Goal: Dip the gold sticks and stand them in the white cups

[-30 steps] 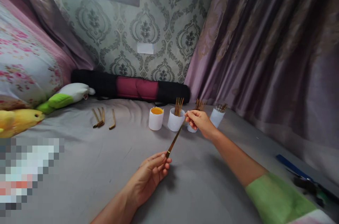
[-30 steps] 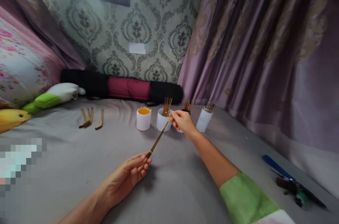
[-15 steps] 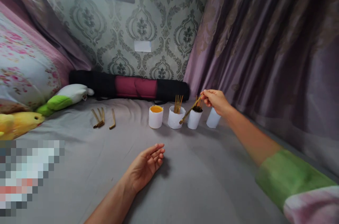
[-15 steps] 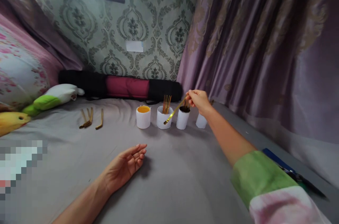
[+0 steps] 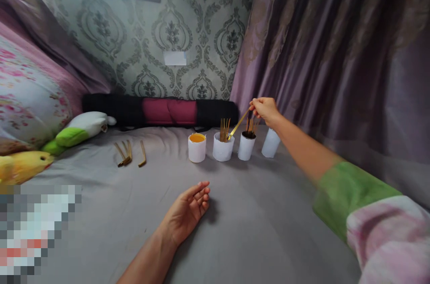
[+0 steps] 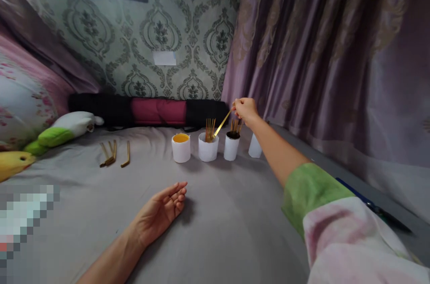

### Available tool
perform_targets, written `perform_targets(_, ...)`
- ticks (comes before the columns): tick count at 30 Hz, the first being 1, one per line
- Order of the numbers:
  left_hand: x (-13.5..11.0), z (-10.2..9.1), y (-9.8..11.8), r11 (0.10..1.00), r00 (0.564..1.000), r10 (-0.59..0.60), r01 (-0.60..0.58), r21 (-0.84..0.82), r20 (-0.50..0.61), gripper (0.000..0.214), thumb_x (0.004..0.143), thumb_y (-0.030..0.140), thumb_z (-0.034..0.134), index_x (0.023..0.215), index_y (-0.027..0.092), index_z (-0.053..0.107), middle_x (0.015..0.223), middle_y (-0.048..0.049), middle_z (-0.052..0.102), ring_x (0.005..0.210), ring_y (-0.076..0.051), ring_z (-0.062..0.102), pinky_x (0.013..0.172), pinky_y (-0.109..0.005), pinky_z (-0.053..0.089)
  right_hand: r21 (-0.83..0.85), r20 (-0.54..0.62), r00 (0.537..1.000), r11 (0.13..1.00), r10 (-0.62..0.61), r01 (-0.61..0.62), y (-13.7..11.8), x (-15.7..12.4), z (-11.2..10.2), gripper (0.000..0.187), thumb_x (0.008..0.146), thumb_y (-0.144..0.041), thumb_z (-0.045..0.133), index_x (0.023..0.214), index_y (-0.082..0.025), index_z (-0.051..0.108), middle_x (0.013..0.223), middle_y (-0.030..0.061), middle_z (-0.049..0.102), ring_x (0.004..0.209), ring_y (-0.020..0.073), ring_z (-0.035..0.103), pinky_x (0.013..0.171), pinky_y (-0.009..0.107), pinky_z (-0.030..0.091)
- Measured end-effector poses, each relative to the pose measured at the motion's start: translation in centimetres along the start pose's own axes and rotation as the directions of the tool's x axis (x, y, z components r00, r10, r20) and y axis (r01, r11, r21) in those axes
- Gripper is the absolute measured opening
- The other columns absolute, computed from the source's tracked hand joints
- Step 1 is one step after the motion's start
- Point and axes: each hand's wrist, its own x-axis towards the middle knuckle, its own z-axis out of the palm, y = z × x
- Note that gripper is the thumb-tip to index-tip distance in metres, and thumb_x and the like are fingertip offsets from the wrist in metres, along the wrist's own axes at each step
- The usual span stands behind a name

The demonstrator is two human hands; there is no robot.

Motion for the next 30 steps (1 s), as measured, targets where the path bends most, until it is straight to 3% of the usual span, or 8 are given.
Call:
perform_targets(12,-0.1,0.1,0.0,1.0,1.0,0.003,-0.003,-0.002,-0.018,0.02,0.071,0.013,0.058,0.091,0.008,0.057,0.075,-0.0057,0.057,0.058,-0.007,0.052,0.053,-0.017,0.045,-0.169,0.081,0.994,0.982,-0.07,0.083,2.0,1.3,2.3,0.022,0.079,-0.029,0.049,0.071,-0.012,0.059,0.062,0.0045,0.061,0.036,0.0029,0.044,0.033,0.014,0.029)
perform_targets(21,0.0,0.1,0.0,1.0,1.0,0.009,-0.009,-0.003,-0.016,0.022,0.072,0.013,0.057,0.094,0.008,0.055,0.076,-0.0056,0.057,0.059,-0.007,0.052,0.054,-0.017,0.045,-0.23,0.146,0.989,0.972,-0.012,0.045,2.6,1.0,3.5,0.02,0.079,-0.027,0.05,0.07,-0.011,0.059,0.058,0.0036,0.06,0.034,0.0021,0.042,0.035,0.014,0.031)
perform_targets(30,0.0,0.2,-0.2,1.0,1.0,0.004,-0.004,-0.009,-0.02,0.022,0.072,0.012,0.057,0.093,0.008,0.056,0.076,-0.0057,0.057,0.058,-0.007,0.052,0.053,-0.018,0.045,-0.374,0.218,0.975,0.926,0.041,0.045,3.4,0.8,4.4,0.023,0.082,-0.026,0.042,0.076,-0.013,0.059,0.067,0.0028,0.063,0.035,0.0005,0.042,0.033,0.011,0.029)
